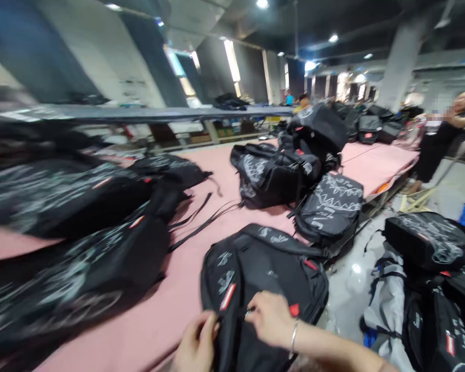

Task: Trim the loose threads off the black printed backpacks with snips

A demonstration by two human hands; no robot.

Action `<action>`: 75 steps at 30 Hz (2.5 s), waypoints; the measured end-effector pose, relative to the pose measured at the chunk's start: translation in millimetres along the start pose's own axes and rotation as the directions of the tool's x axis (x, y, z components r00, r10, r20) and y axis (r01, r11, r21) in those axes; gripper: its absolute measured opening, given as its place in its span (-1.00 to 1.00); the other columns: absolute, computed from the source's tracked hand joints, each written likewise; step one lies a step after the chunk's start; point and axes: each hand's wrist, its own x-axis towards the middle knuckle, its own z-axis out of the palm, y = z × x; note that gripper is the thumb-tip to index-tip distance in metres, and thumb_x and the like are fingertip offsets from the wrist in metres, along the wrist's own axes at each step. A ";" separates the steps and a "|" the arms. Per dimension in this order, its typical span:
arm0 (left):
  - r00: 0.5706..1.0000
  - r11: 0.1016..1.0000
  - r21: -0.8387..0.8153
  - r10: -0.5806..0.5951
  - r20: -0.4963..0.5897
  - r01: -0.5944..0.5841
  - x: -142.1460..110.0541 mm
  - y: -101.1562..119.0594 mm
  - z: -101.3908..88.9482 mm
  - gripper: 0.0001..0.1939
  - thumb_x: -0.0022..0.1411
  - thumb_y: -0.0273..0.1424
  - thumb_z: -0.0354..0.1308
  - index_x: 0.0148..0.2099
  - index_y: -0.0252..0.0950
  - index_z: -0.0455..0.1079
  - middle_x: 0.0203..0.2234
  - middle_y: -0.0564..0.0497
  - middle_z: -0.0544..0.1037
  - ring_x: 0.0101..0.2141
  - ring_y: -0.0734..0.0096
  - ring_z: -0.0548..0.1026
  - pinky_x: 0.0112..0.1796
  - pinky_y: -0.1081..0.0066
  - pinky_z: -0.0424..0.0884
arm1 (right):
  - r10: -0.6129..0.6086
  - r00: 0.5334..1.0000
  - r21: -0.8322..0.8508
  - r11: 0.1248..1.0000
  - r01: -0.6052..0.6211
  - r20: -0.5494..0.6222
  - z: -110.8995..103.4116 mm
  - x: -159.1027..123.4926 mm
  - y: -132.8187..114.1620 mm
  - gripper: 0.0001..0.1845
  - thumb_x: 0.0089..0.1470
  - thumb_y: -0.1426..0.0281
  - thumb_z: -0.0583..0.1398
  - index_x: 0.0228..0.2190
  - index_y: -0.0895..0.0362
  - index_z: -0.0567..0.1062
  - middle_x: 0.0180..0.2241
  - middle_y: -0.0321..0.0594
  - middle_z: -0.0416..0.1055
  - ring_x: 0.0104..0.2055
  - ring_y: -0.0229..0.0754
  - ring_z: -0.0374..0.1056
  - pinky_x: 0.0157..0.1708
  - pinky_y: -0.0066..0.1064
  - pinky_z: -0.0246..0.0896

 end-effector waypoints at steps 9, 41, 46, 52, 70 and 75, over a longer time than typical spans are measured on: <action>0.960 0.808 -0.577 -0.241 -0.142 0.117 -6.7 -20.9 15.1 -0.55 -0.11 -0.12 0.23 -0.34 -0.39 0.23 -0.52 0.07 0.30 -0.58 0.67 0.21 -0.56 0.60 0.12 | -0.128 0.982 0.069 0.990 0.119 0.138 -0.5 2.8 6.0 -0.80 0.14 0.33 0.05 -0.21 0.11 0.36 -0.31 -0.26 0.34 -0.29 -0.26 0.28 -0.24 -0.45 0.11; 0.881 0.671 -0.586 -0.239 0.409 0.454 -15.4 -6.4 11.7 -0.55 -0.18 -0.33 0.34 -0.21 -0.45 0.41 -0.36 -0.12 0.50 -0.41 0.42 0.44 -0.34 0.46 0.34 | -0.139 0.989 -0.083 0.986 0.143 0.048 10.3 4.7 17.9 -0.74 0.17 0.28 -0.02 -0.17 0.13 0.34 -0.28 -0.18 0.35 -0.29 -0.21 0.29 -0.24 -0.42 0.15; 0.888 0.643 -0.624 -0.225 0.402 0.445 -17.7 -6.5 15.7 -0.55 -0.16 -0.35 0.33 -0.18 -0.44 0.39 -0.37 -0.10 0.50 -0.43 0.46 0.44 -0.35 0.48 0.34 | -0.182 0.982 -0.112 0.976 0.185 0.043 8.2 6.6 17.2 -0.74 0.18 0.31 -0.02 -0.16 0.13 0.34 -0.27 -0.19 0.34 -0.28 -0.23 0.29 -0.23 -0.43 0.16; 0.897 0.644 -0.634 -0.224 0.380 0.429 -18.6 -6.7 18.0 -0.57 -0.15 -0.35 0.32 -0.19 -0.43 0.40 -0.36 -0.09 0.50 -0.44 0.48 0.43 -0.35 0.49 0.33 | -0.243 0.970 -0.218 0.945 0.242 0.025 6.8 12.8 12.3 -0.73 0.19 0.32 -0.04 -0.16 0.16 0.35 -0.29 -0.17 0.34 -0.29 -0.25 0.29 -0.29 -0.47 0.15; 0.923 0.716 -0.597 -0.190 0.334 0.363 -16.3 -10.5 24.8 -0.59 -0.14 -0.38 0.32 -0.20 -0.45 0.41 -0.27 -0.16 0.49 -0.31 0.41 0.43 -0.23 0.46 0.31 | -0.383 0.922 -0.428 0.825 0.369 0.057 8.5 20.0 11.0 -0.69 0.20 0.38 -0.05 -0.13 0.17 0.41 -0.32 -0.14 0.36 -0.30 -0.20 0.24 -0.35 -0.43 0.04; 0.918 0.700 -0.605 -0.202 0.340 0.378 -14.9 -12.0 23.5 -0.58 -0.15 -0.38 0.31 -0.18 -0.42 0.41 -0.27 -0.13 0.49 -0.32 0.41 0.44 -0.24 0.47 0.32 | -0.248 0.969 -0.144 0.959 0.244 -0.010 3.6 25.5 11.8 -0.72 0.19 0.33 -0.04 -0.22 0.18 0.40 -0.28 -0.16 0.37 -0.25 -0.23 0.28 -0.27 -0.45 0.10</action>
